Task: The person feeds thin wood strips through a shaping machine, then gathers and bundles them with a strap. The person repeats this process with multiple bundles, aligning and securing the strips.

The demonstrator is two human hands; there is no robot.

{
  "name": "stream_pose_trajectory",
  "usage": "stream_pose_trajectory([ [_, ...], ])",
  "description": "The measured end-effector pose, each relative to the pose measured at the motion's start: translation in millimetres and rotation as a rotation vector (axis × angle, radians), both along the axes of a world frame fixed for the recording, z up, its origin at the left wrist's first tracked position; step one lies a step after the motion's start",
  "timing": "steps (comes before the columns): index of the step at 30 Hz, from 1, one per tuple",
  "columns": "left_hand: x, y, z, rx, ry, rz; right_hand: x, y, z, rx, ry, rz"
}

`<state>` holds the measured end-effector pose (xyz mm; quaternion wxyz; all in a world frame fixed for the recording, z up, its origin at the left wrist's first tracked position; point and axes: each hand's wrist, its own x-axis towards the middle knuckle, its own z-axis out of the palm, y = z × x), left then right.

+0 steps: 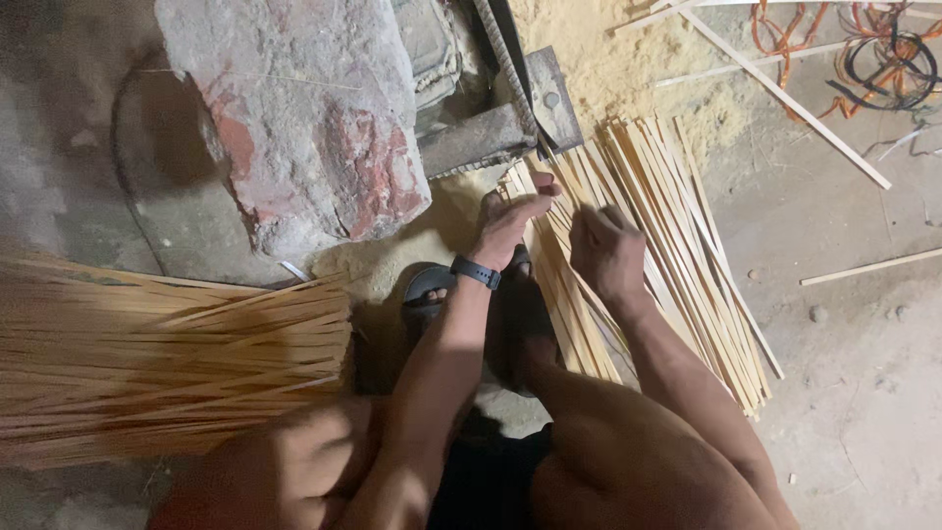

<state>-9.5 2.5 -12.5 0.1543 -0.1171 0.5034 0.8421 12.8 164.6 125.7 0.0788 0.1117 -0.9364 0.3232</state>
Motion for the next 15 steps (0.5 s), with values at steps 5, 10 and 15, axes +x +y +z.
stream_pose_trajectory([
  [5,0.3,0.4,-5.2,-0.016,-0.158,-0.141,-36.9,-17.9,-5.8,-0.006,0.137,0.059],
  [10,-0.3,0.9,-3.7,-0.127,-0.315,0.071,-27.9,-8.3,16.2,0.053,-0.037,0.036],
  [15,-1.9,0.8,4.9,0.118,0.004,0.026,14.9,16.3,12.0,0.099,0.333,0.052],
])
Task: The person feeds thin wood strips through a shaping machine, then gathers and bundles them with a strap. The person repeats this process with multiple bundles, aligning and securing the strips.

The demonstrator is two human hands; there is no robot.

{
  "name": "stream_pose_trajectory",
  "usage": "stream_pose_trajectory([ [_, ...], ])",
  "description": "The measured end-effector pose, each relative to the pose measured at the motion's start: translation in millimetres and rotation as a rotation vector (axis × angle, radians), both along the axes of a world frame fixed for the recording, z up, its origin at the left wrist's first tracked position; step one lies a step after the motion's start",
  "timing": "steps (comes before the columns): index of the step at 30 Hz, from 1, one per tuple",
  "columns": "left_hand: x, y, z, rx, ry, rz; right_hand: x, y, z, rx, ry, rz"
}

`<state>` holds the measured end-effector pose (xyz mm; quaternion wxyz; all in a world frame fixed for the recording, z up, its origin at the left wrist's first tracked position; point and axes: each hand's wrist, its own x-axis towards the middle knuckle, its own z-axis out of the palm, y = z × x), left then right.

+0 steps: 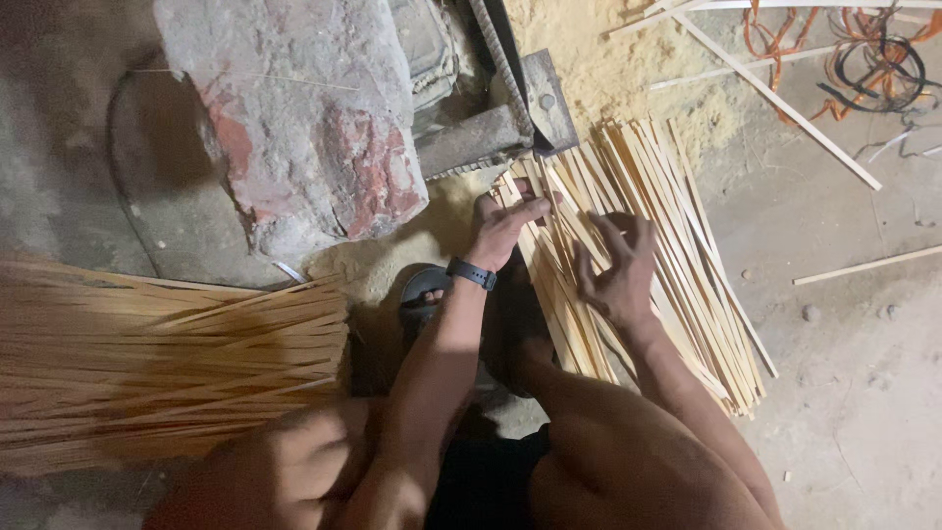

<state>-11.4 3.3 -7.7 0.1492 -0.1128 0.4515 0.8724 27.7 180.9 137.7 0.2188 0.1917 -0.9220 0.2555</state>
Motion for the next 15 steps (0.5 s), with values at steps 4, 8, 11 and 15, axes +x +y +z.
stream_pose_trajectory([
  [4,-0.5,-0.5,4.0,-0.027,0.0,0.013,7.4,3.5,-27.1,-0.224,-0.321,0.052],
  [8,-0.9,-1.6,10.1,-0.025,-0.077,-0.046,-16.6,-12.5,-38.1,0.071,-0.388,-0.098],
  [11,-1.1,-2.6,15.2,0.004,-0.186,-0.057,-37.7,-29.0,-25.2,-0.045,-0.16,-0.045],
  [15,-1.3,-3.8,22.1,-0.047,-0.125,-0.001,-48.2,-38.5,-0.1,-0.029,-0.173,-0.061],
])
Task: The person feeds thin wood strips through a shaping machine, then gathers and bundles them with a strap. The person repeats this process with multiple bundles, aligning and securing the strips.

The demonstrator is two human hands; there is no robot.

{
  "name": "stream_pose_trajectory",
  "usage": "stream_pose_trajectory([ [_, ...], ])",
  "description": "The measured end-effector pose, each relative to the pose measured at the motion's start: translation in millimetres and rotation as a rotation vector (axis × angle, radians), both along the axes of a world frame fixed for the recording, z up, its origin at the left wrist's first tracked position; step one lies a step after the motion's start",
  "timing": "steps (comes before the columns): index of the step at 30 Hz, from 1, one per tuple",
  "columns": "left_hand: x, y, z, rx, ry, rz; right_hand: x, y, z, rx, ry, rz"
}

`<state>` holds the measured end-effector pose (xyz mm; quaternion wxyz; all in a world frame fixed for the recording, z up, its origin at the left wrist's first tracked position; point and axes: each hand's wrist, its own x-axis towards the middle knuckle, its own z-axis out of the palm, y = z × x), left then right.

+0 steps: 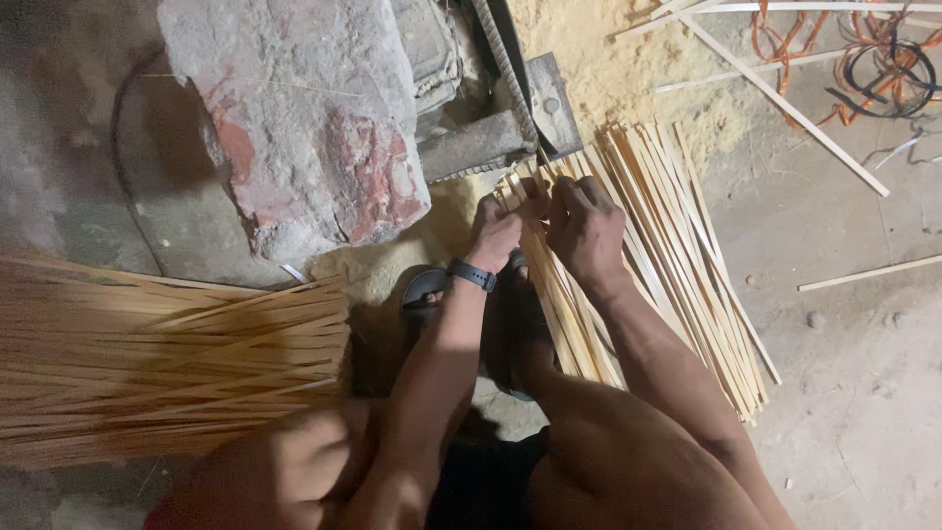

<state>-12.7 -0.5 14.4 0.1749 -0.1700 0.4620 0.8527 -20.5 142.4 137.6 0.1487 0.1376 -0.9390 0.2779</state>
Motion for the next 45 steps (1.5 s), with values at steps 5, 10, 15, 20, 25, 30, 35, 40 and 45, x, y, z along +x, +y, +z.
stream_pose_trajectory([
  [5,-0.4,-1.1,7.1,-0.039,0.073,0.029,25.7,21.7,3.7,0.011,0.037,0.061],
  [10,-0.8,-1.6,11.1,0.018,0.103,-0.002,71.3,64.5,-7.6,0.124,0.087,0.05],
  [15,-0.9,-1.5,11.6,-0.006,0.077,-0.004,92.9,90.2,-11.1,0.252,0.02,-0.008],
  [20,-0.4,-1.4,9.2,0.024,0.114,-0.026,79.0,78.0,-24.8,-0.141,-0.218,0.031],
  [25,0.8,-1.6,5.6,-0.147,-0.016,-0.145,45.3,46.1,-35.0,-0.171,-0.209,0.066],
  [30,2.4,-1.4,3.1,-0.012,-0.002,-0.095,10.9,12.2,-18.4,-0.061,-0.11,0.021],
  [35,3.2,0.1,3.2,-0.022,-0.118,0.031,3.5,1.8,5.4,-0.123,-0.003,0.045],
  [40,2.8,2.5,6.0,0.015,0.09,0.026,35.1,30.4,10.3,0.081,0.077,0.028],
  [45,1.8,4.7,10.6,-0.085,0.067,-0.032,59.6,49.0,-11.7,-0.14,-0.173,0.065],
])
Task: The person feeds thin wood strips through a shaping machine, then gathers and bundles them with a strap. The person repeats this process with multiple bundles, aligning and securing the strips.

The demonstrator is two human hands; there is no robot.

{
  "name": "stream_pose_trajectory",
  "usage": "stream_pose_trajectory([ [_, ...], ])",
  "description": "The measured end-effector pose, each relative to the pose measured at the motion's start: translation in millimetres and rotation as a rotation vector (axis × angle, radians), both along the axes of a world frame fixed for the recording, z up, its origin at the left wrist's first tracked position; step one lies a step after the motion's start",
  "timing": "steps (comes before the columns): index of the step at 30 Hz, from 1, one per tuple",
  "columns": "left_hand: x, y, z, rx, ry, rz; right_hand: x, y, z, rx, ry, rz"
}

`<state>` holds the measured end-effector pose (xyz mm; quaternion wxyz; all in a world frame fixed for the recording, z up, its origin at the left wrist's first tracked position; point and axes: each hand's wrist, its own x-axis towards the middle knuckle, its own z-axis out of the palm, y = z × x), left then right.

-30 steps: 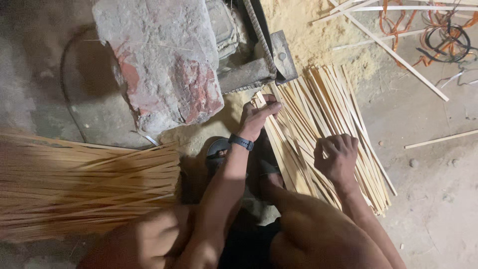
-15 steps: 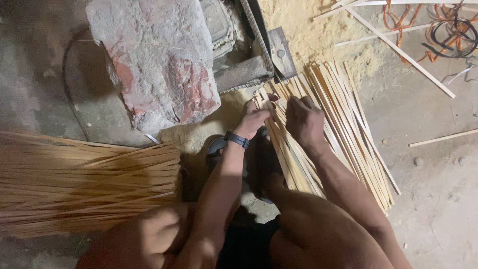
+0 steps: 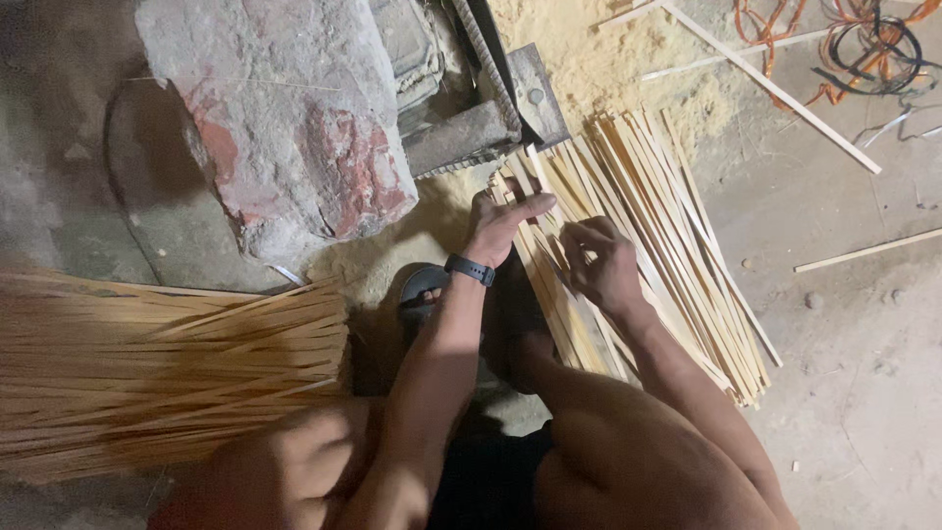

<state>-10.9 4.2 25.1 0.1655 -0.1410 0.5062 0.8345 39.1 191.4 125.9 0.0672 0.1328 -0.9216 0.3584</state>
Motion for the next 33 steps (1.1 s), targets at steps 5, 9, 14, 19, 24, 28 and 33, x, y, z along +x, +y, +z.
stream_pose_trajectory([
  [5,-1.2,0.8,4.6,-0.003,-0.045,0.022,-21.1,-19.9,-20.3,0.01,0.11,-0.086],
  [9,-1.9,0.7,7.1,0.053,-0.078,-0.01,-48.4,-42.9,-11.6,0.017,0.182,-0.091],
  [14,-2.3,0.2,7.9,0.005,-0.094,0.026,-50.0,-42.6,19.8,0.097,0.175,-0.089],
  [19,-2.2,-0.8,5.7,-0.014,-0.008,-0.024,-17.9,-13.4,33.1,0.197,0.355,-0.072],
  [24,-1.5,-3.0,0.5,0.024,-0.024,-0.049,-9.9,-9.3,12.4,0.017,0.047,-0.075],
  [28,-0.4,-5.3,-5.1,0.068,-0.123,-0.164,-35.5,-31.8,-7.1,0.09,0.039,-0.091],
  [33,1.4,-7.5,-12.8,0.035,0.061,-0.236,-56.6,-43.2,-6.3,0.025,0.132,-0.044],
])
